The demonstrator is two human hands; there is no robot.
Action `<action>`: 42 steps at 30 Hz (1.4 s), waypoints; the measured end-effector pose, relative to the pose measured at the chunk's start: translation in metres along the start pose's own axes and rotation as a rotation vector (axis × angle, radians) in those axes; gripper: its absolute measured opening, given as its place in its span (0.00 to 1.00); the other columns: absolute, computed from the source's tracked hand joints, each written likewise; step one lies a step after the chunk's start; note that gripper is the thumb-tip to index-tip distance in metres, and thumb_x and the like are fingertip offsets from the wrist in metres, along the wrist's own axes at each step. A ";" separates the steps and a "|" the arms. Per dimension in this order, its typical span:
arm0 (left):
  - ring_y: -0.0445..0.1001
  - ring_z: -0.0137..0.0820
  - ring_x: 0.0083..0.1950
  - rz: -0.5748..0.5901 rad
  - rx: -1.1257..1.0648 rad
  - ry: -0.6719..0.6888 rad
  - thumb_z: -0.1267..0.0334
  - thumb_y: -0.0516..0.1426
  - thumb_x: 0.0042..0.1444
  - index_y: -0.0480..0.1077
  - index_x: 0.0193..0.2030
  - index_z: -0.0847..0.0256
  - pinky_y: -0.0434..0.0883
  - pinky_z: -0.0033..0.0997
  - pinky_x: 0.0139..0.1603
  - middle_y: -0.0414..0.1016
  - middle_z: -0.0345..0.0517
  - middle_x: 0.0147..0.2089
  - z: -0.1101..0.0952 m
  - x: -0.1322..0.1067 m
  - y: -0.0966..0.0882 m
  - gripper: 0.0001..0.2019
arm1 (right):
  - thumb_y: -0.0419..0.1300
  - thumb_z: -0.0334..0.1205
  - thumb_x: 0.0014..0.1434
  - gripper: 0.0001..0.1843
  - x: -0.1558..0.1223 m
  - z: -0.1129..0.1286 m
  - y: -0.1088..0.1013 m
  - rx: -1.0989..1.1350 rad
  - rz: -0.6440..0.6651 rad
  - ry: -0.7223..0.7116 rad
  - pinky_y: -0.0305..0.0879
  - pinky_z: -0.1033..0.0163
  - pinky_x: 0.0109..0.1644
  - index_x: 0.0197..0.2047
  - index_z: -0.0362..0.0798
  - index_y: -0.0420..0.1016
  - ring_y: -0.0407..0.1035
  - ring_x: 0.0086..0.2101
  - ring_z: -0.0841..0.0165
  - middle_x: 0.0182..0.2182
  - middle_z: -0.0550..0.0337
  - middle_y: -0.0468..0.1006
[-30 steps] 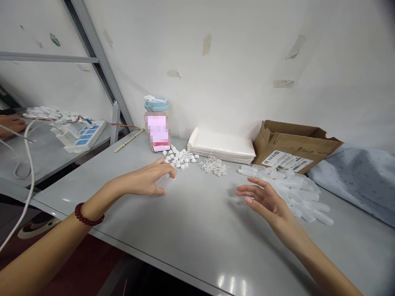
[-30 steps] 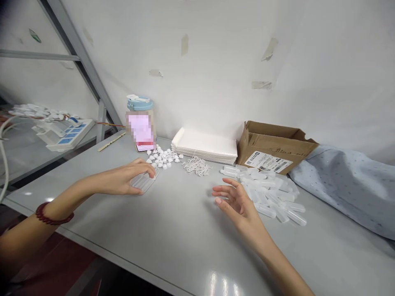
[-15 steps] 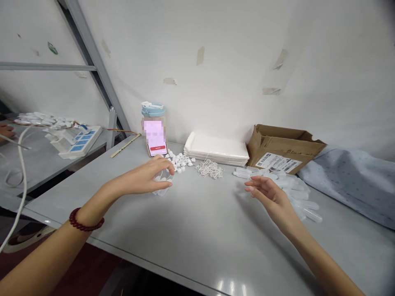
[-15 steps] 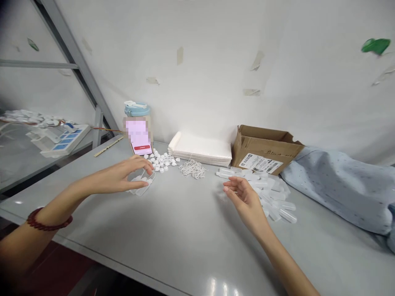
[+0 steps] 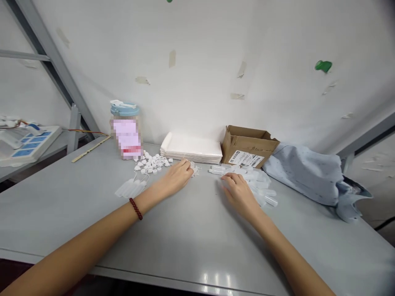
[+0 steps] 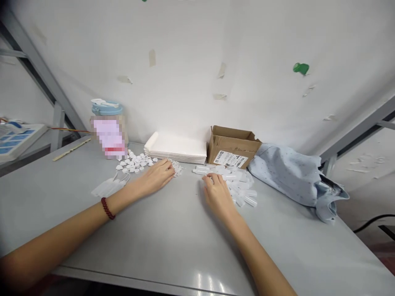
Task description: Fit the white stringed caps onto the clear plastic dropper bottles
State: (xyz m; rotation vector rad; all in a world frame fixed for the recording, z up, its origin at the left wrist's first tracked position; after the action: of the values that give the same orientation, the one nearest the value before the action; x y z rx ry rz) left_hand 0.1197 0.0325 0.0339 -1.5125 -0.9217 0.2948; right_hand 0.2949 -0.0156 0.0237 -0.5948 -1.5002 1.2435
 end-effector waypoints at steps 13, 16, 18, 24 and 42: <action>0.72 0.35 0.40 -0.301 -0.273 -0.224 0.62 0.51 0.59 0.72 0.37 0.60 0.69 0.34 0.40 0.77 0.46 0.38 0.024 -0.016 -0.046 0.09 | 0.45 0.15 0.52 0.27 0.029 0.020 0.021 -0.244 0.101 -0.028 0.54 0.49 0.54 0.52 0.41 0.68 0.58 0.57 0.53 0.55 0.41 0.69; 0.72 0.33 0.38 -0.341 -0.322 -0.265 0.60 0.52 0.59 0.72 0.37 0.60 0.69 0.32 0.37 0.78 0.45 0.38 0.026 -0.018 -0.050 0.09 | 0.44 0.14 0.49 0.28 0.034 0.017 0.023 -0.241 0.103 -0.009 0.56 0.51 0.51 0.51 0.41 0.68 0.63 0.51 0.54 0.50 0.41 0.73; 0.73 0.33 0.38 -0.351 -0.349 -0.271 0.60 0.53 0.58 0.72 0.36 0.60 0.69 0.31 0.37 0.78 0.45 0.37 0.026 -0.018 -0.050 0.09 | 0.44 0.14 0.47 0.30 0.036 0.012 0.025 -0.233 0.104 0.012 0.57 0.53 0.49 0.50 0.41 0.69 0.65 0.49 0.55 0.48 0.43 0.74; 0.72 0.33 0.39 -0.341 -0.391 -0.265 0.61 0.54 0.57 0.72 0.34 0.59 0.69 0.32 0.39 0.77 0.44 0.36 0.025 -0.020 -0.044 0.07 | 0.43 0.13 0.47 0.32 0.036 -0.001 0.033 -0.166 0.110 0.067 0.56 0.57 0.49 0.53 0.41 0.67 0.63 0.53 0.58 0.54 0.44 0.71; 0.70 0.35 0.39 -0.438 -0.267 -0.119 0.67 0.51 0.57 0.69 0.33 0.60 0.68 0.33 0.38 0.73 0.45 0.34 -0.006 -0.026 -0.038 0.06 | 0.52 0.30 0.60 0.16 0.011 0.042 -0.004 0.510 -0.099 0.078 0.69 0.57 0.46 0.52 0.46 0.66 0.71 0.41 0.64 0.44 0.50 0.75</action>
State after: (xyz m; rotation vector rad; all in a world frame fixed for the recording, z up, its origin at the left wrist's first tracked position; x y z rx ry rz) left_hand 0.0928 0.0064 0.0614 -1.4962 -1.3999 -0.0611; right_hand 0.2542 -0.0240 0.0356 -0.2236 -1.0726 1.4373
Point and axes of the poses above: each hand's wrist, its own x-axis towards the middle knuckle, its own y-axis out of the palm, z = x × y, the point moved 7 cm from there along x, towards the middle knuckle
